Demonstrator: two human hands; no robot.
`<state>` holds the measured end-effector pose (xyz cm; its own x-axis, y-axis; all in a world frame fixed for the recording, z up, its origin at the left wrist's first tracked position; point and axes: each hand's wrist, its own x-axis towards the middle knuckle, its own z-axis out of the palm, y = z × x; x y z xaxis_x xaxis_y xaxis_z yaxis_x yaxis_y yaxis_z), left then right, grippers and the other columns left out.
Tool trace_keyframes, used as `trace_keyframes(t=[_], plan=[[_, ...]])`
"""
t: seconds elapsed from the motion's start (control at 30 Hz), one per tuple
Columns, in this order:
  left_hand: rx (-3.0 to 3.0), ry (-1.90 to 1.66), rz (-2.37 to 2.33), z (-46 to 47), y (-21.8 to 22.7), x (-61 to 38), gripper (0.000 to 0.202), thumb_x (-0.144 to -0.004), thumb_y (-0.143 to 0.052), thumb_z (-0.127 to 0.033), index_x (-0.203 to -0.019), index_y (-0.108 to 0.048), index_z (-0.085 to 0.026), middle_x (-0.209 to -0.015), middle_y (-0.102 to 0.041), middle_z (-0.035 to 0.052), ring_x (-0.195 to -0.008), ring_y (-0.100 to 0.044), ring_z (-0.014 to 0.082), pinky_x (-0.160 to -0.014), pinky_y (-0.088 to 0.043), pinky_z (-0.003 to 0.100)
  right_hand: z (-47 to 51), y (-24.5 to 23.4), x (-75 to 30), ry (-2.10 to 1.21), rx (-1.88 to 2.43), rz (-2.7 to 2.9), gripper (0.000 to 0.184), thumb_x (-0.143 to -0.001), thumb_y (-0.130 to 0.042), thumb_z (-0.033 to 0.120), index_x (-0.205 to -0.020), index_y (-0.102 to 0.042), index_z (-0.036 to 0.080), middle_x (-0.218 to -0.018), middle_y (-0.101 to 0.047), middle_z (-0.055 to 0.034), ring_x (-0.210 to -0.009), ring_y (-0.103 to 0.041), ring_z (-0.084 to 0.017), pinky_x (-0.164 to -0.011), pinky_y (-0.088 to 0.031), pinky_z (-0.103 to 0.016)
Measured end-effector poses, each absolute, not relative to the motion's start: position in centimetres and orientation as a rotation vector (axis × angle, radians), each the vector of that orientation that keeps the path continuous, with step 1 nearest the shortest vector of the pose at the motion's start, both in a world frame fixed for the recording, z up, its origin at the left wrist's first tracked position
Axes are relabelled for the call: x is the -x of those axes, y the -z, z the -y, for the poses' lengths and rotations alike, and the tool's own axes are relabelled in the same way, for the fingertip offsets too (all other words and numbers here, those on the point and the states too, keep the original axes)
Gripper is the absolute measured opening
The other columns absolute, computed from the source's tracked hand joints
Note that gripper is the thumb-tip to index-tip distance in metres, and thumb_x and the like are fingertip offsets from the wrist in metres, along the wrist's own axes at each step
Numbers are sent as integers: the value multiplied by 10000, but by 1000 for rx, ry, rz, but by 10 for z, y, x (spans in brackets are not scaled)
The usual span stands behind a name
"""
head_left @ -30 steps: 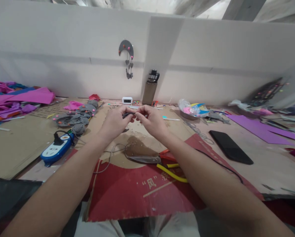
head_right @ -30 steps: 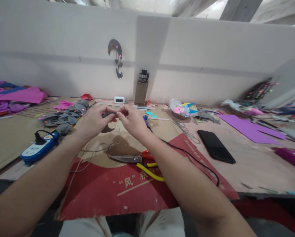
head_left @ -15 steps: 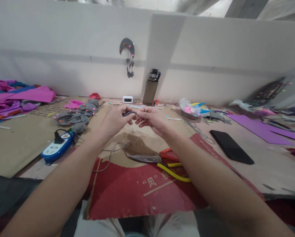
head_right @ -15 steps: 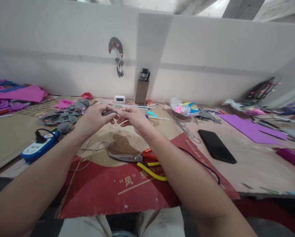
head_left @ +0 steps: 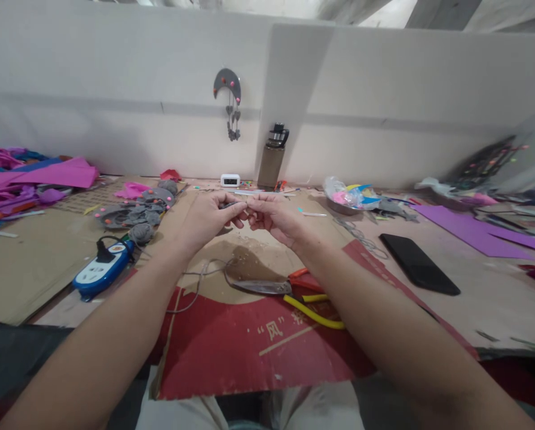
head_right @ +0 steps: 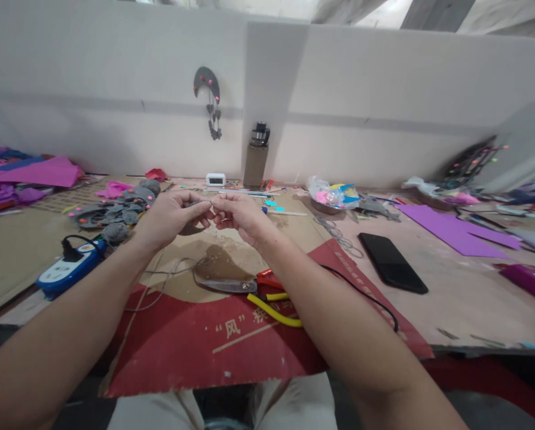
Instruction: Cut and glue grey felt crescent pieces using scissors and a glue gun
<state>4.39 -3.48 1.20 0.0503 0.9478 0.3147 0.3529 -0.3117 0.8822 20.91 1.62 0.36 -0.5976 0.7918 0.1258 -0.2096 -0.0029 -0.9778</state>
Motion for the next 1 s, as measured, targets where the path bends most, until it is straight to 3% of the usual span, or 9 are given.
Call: trace_keyframes(t=[0.37, 1.0], plan=[[-1816, -1346, -1292, 33, -9, -39, 189, -742, -661, -351, -761, -716, -171, -629, -680, 27, -581, -602, 115, -550, -457, 206, -17, -7, -209, -1883, 633, 1430, 215, -698, -742, 291, -684, -566, 169, -646, -569, 35, -575, -499, -68, -576, -408, -212], [-1665, -1410, -1193, 34, -12, -36, 205, -713, -693, -372, -699, -682, -168, -672, -683, 36, -584, -607, 124, -569, -489, 231, -5, -11, -203, -1631, 571, 1563, 215, -782, -656, 371, -746, -558, 183, -698, -586, 21, -624, -529, -79, -577, -402, -211]])
